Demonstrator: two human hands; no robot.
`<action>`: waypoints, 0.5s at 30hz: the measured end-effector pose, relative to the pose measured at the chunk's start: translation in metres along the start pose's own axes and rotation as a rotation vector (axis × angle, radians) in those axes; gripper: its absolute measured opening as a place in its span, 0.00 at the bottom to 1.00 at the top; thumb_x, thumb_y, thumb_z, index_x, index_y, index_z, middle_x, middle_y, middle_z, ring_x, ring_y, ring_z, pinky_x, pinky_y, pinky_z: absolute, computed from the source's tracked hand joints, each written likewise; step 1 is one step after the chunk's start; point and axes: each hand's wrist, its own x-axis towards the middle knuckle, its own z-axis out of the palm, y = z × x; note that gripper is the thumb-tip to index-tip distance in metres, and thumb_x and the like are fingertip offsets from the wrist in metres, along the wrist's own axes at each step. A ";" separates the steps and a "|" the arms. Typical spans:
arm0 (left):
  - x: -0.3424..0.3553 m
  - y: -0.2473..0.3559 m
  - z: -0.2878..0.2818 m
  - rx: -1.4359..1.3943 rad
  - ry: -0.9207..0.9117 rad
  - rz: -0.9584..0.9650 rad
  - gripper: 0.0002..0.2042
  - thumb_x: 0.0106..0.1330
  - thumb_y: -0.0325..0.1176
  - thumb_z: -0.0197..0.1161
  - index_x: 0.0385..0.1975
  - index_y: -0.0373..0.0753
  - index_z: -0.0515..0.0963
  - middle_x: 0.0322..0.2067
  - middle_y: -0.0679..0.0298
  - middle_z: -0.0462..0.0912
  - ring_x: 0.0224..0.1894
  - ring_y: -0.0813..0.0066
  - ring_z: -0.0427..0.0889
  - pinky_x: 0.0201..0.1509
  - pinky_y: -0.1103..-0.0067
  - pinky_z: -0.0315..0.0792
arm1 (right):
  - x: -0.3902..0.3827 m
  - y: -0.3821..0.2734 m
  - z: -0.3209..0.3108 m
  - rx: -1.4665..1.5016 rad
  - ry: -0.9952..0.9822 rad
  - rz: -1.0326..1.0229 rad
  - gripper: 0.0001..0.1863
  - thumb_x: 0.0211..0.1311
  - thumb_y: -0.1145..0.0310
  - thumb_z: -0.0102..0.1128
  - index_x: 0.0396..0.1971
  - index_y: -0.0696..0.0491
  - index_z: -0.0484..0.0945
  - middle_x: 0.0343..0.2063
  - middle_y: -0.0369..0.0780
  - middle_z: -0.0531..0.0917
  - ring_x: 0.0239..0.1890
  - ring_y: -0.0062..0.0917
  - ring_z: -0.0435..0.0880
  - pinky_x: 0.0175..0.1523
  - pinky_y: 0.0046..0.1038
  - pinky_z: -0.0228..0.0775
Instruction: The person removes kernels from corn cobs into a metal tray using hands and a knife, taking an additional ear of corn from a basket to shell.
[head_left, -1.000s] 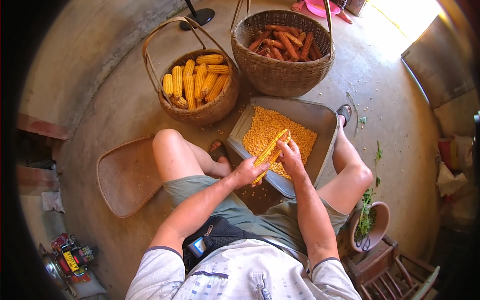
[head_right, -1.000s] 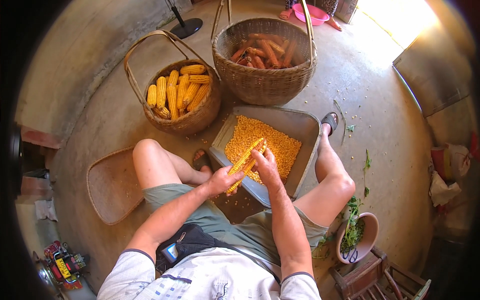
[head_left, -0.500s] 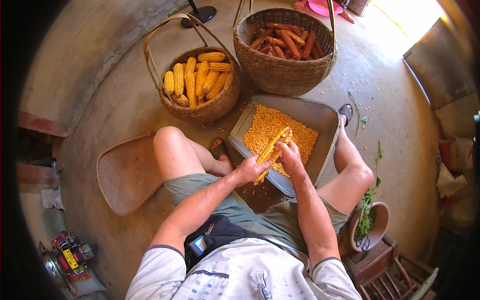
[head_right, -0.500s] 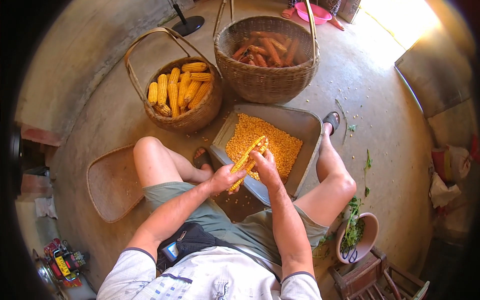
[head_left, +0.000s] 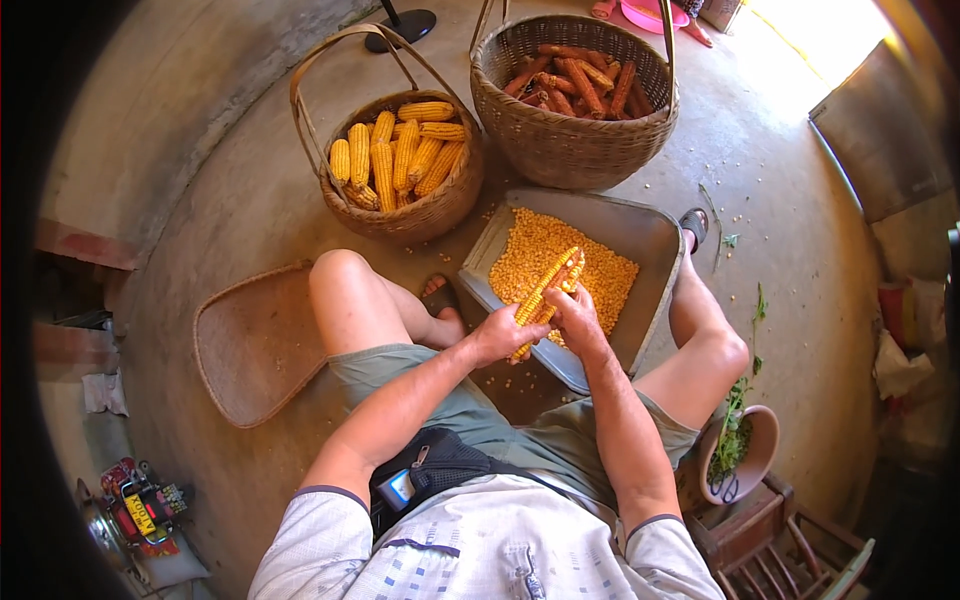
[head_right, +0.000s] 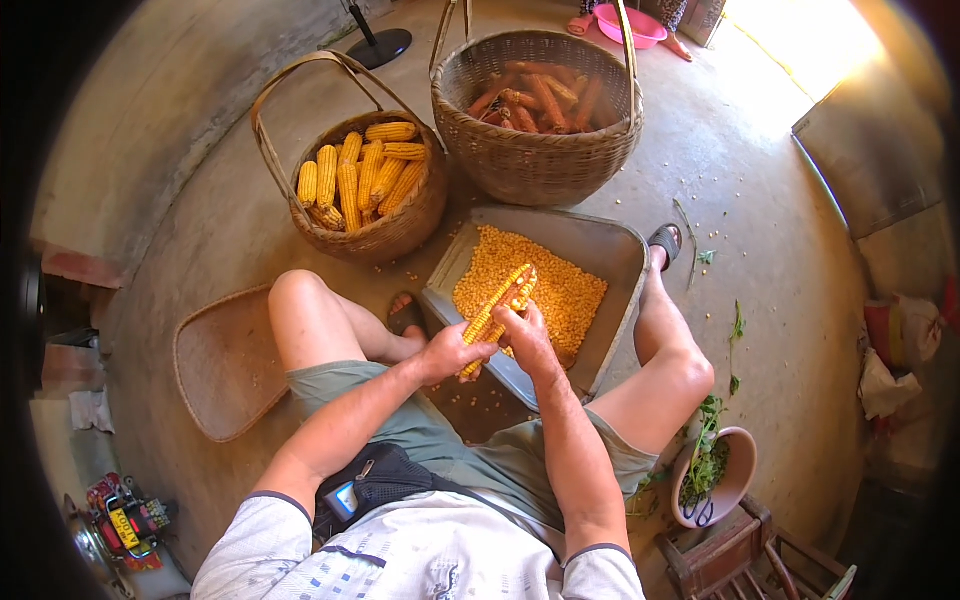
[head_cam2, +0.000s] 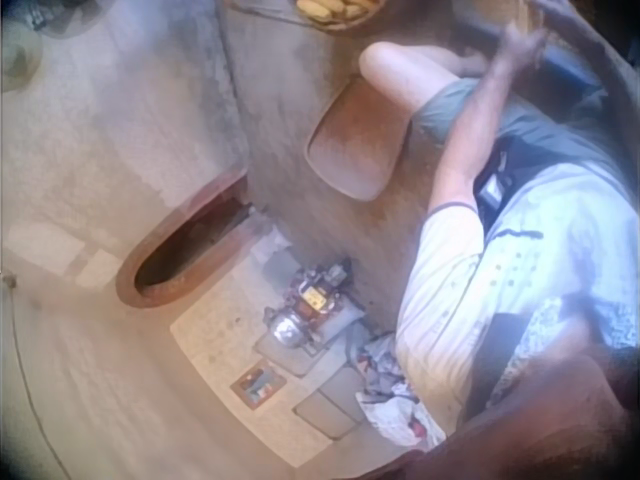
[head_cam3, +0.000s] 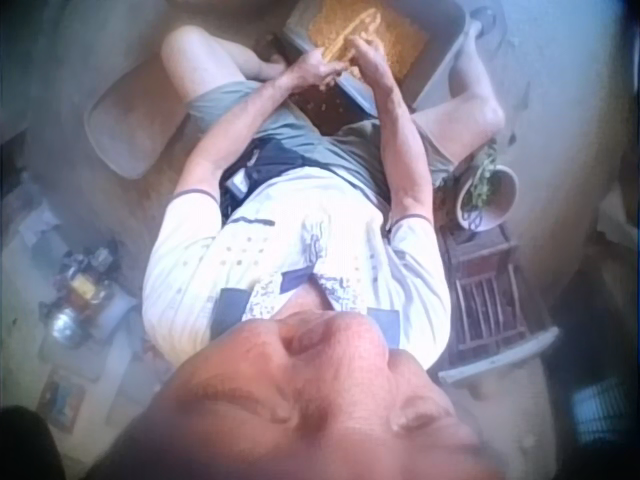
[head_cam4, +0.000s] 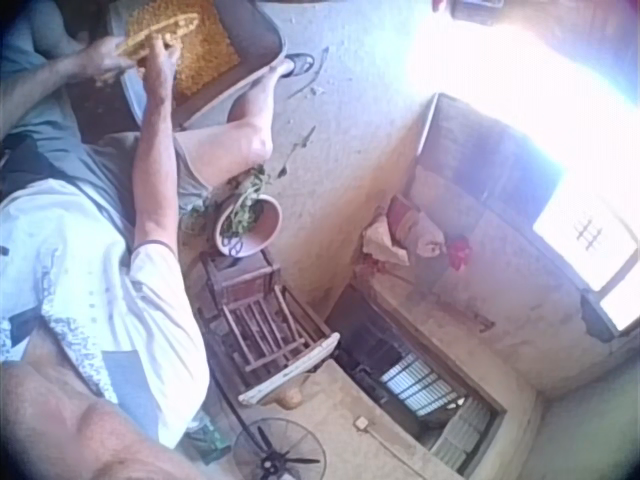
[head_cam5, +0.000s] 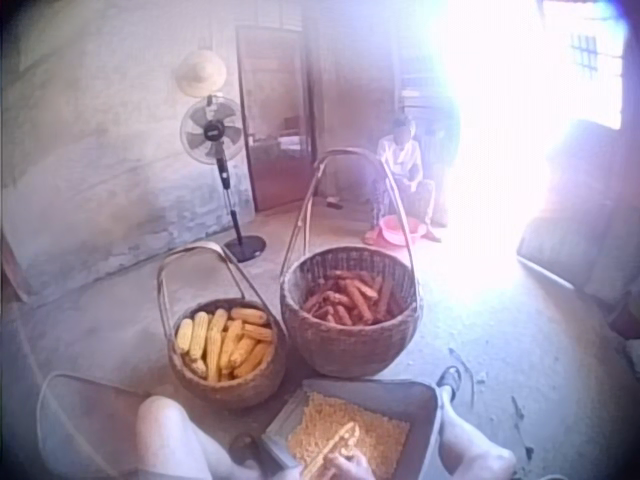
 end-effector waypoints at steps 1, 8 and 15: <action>0.000 -0.002 0.002 0.002 0.025 0.039 0.16 0.65 0.36 0.66 0.48 0.37 0.73 0.27 0.68 0.76 0.22 0.82 0.76 0.22 0.82 0.71 | -0.003 -0.005 0.004 -0.001 -0.001 0.002 0.16 0.60 0.65 0.59 0.45 0.55 0.72 0.33 0.36 0.78 0.29 0.21 0.78 0.32 0.25 0.71; 0.000 -0.014 0.006 0.469 0.302 0.304 0.24 0.57 0.39 0.72 0.49 0.34 0.73 0.33 0.62 0.83 0.31 0.74 0.82 0.37 0.74 0.79 | -0.002 -0.011 0.002 -0.048 0.184 -0.034 0.22 0.61 0.54 0.65 0.45 0.55 0.74 0.32 0.38 0.80 0.28 0.20 0.78 0.29 0.24 0.70; 0.004 -0.005 0.007 0.598 0.321 0.089 0.24 0.55 0.37 0.71 0.50 0.34 0.74 0.39 0.58 0.84 0.40 0.73 0.83 0.48 0.73 0.77 | 0.003 0.007 0.005 0.067 0.135 0.021 0.21 0.64 0.60 0.63 0.48 0.58 0.72 0.36 0.39 0.81 0.31 0.23 0.82 0.27 0.25 0.73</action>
